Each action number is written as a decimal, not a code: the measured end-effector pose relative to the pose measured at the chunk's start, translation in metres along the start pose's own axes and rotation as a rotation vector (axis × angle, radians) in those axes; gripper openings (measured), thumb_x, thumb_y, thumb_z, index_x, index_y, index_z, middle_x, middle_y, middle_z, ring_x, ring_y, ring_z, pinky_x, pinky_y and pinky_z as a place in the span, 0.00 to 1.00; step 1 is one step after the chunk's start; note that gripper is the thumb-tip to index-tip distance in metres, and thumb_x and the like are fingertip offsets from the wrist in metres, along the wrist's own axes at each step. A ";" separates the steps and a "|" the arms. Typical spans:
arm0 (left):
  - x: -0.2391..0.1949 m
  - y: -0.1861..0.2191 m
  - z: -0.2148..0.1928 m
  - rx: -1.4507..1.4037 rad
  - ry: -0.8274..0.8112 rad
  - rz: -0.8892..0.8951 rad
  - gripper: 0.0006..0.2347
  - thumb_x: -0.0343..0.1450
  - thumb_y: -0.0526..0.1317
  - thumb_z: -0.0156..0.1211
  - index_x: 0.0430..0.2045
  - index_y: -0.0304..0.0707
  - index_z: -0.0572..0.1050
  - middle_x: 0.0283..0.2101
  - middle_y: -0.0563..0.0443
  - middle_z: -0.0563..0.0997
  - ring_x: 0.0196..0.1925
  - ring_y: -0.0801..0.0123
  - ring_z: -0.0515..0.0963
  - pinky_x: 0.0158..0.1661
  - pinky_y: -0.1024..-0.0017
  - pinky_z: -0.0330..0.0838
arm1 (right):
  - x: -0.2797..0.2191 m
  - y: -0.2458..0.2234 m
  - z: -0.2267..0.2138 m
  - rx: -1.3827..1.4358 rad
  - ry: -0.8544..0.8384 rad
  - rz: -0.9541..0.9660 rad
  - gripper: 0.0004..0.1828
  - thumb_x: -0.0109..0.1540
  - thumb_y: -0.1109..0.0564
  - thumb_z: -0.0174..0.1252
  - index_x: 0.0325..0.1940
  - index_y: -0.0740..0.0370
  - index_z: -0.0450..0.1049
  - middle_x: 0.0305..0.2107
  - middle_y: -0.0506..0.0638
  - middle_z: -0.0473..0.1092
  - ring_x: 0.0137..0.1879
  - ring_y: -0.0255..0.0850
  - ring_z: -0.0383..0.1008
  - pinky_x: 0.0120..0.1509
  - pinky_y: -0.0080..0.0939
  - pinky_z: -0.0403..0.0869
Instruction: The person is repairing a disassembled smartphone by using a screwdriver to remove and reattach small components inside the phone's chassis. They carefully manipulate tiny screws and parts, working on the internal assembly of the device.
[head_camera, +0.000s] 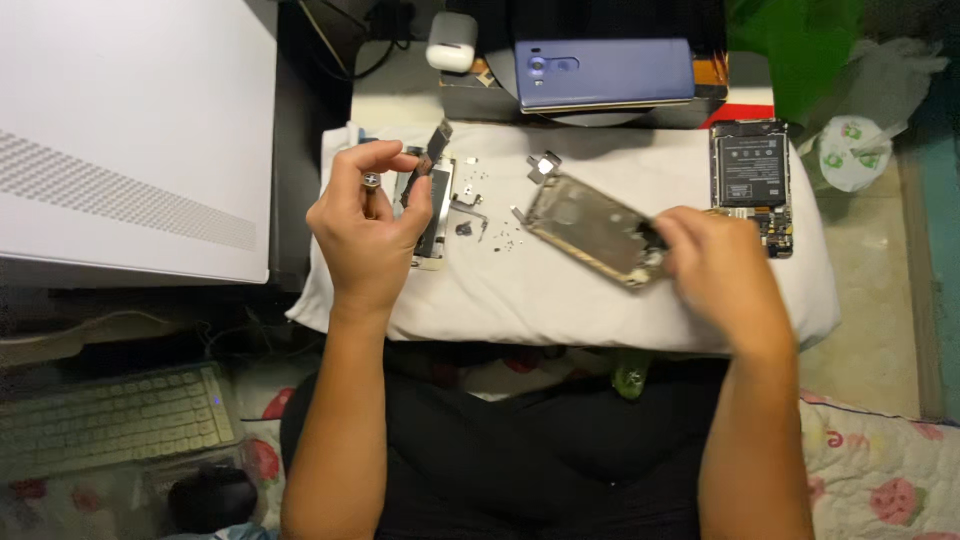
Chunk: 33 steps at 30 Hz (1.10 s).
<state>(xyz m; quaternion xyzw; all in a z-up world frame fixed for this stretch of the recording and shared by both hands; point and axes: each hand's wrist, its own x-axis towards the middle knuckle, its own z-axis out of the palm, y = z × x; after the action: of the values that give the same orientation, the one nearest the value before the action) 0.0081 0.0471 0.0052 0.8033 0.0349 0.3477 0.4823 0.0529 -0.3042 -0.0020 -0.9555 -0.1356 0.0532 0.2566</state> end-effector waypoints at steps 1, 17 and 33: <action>-0.002 0.006 0.001 0.005 -0.001 -0.004 0.15 0.66 0.26 0.75 0.44 0.39 0.79 0.36 0.54 0.87 0.11 0.77 0.63 0.15 0.78 0.57 | -0.001 0.005 -0.004 0.003 -0.006 0.000 0.14 0.77 0.56 0.54 0.47 0.56 0.85 0.18 0.59 0.76 0.37 0.62 0.80 0.49 0.56 0.76; -0.032 0.018 0.040 0.116 -0.573 0.330 0.11 0.71 0.27 0.70 0.46 0.34 0.77 0.44 0.46 0.84 0.41 0.63 0.83 0.41 0.68 0.79 | 0.003 0.007 -0.001 0.013 -0.057 -0.187 0.07 0.70 0.58 0.61 0.45 0.60 0.84 0.42 0.51 0.82 0.46 0.50 0.80 0.54 0.49 0.71; -0.052 0.023 0.067 0.311 -0.724 0.396 0.12 0.71 0.31 0.66 0.47 0.44 0.75 0.47 0.53 0.82 0.33 0.60 0.83 0.25 0.59 0.78 | -0.003 -0.007 -0.009 0.099 -0.095 -0.281 0.19 0.61 0.63 0.65 0.56 0.54 0.80 0.43 0.50 0.66 0.37 0.44 0.71 0.51 0.46 0.69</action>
<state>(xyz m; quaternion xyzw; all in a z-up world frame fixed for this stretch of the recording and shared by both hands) 0.0025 -0.0357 -0.0237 0.9275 -0.2392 0.1202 0.2608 0.0497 -0.3037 0.0094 -0.9097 -0.2771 0.0684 0.3017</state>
